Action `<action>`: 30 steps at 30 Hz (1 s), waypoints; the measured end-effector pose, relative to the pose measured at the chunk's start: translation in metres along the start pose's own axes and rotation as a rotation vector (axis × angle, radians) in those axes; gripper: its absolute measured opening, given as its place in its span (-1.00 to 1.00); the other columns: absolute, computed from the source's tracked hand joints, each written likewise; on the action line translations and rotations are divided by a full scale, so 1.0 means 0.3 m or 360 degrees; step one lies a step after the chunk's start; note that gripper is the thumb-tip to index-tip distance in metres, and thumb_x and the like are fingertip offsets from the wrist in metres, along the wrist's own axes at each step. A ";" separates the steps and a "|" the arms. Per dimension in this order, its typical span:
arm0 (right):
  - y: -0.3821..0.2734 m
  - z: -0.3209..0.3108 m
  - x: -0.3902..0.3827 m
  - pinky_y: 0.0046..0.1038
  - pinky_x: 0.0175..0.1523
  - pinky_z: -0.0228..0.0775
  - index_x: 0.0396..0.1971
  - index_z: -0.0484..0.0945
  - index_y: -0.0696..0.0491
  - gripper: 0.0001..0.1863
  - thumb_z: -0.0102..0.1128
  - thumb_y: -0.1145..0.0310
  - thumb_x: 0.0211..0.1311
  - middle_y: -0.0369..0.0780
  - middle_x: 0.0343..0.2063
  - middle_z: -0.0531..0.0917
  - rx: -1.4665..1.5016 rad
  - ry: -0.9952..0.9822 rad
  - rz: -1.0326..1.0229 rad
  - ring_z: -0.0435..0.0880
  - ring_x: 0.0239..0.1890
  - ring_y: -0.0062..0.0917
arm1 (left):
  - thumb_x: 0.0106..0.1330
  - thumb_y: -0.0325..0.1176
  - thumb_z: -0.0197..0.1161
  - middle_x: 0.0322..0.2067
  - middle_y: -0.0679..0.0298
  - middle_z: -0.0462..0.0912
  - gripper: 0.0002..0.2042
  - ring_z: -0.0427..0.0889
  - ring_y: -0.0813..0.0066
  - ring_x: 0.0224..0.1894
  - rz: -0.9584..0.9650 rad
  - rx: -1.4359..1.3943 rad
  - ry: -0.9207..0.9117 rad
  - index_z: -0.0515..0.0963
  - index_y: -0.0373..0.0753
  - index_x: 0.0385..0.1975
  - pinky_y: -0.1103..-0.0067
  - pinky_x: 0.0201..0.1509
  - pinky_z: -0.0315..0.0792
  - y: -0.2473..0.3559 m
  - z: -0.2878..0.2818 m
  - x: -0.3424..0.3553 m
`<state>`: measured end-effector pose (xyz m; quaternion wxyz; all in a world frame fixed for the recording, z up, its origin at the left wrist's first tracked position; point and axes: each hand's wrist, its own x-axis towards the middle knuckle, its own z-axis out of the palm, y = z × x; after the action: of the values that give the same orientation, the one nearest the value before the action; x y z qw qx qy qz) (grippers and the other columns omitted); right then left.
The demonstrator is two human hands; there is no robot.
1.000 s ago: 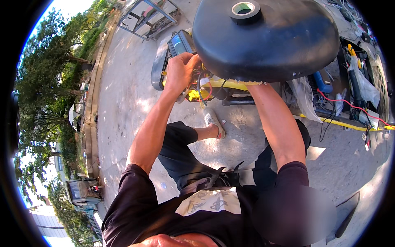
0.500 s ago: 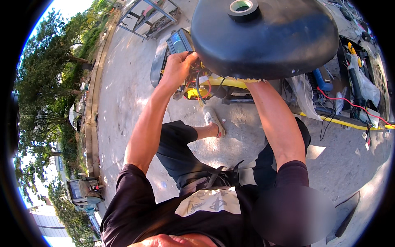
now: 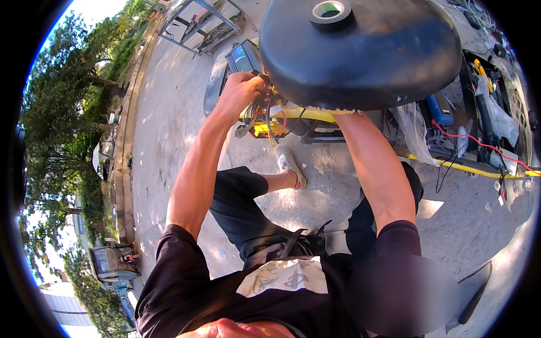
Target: The person sits on the ground and repairs the wiring of a yellow motor scooter. They strip wire ends, twist them together, and wrap the connections with electrical tape.
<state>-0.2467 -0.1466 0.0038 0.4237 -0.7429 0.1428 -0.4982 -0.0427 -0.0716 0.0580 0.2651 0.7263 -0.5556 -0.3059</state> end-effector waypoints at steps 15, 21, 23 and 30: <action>0.010 -0.008 0.016 -0.42 -0.21 0.43 -0.32 0.65 0.12 -0.86 0.48 0.46 0.33 -0.30 -0.46 0.65 0.0009 0.0009 -0.0001 0.55 -0.41 -0.56 | 0.43 -0.40 0.19 -0.33 0.21 0.81 -0.71 0.68 0.54 -0.28 0.0144 0.0591 -0.0073 0.75 -0.48 -0.07 0.46 -0.11 0.56 0.012 0.005 0.045; 0.004 -0.001 0.012 -0.42 -0.21 0.43 -0.32 0.65 0.12 -0.86 0.48 0.45 0.33 -0.30 -0.46 0.66 0.0006 -0.0010 -0.0008 0.55 -0.42 -0.56 | 0.42 -0.41 0.16 -0.33 0.21 0.79 -0.70 0.66 0.54 -0.27 0.0124 0.0504 -0.0168 0.73 -0.52 -0.11 0.46 -0.09 0.54 0.033 0.002 0.037; 0.001 0.002 0.012 -0.42 -0.21 0.43 -0.32 0.65 0.12 -0.86 0.49 0.45 0.33 -0.30 -0.46 0.66 0.0004 -0.0013 -0.0007 0.55 -0.42 -0.57 | 0.40 -0.39 0.19 -0.34 0.20 0.78 -0.71 0.66 0.53 -0.27 0.0075 0.0352 -0.0199 0.73 -0.53 -0.14 0.46 -0.09 0.53 0.021 0.002 0.045; 0.002 0.000 0.013 -0.42 -0.22 0.43 -0.33 0.65 0.12 -0.85 0.49 0.44 0.33 -0.30 -0.46 0.66 0.0004 -0.0008 0.0002 0.55 -0.42 -0.57 | 0.29 -0.31 0.38 -0.39 0.16 0.76 -0.69 0.66 0.49 -0.28 0.0029 0.0461 -0.0236 0.76 -0.51 -0.22 0.47 -0.10 0.52 0.127 -0.028 -0.018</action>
<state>-0.2446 -0.1494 0.0058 0.4253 -0.7435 0.1416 -0.4963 -0.0622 -0.0752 0.0921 0.1186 0.7272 -0.6185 -0.2730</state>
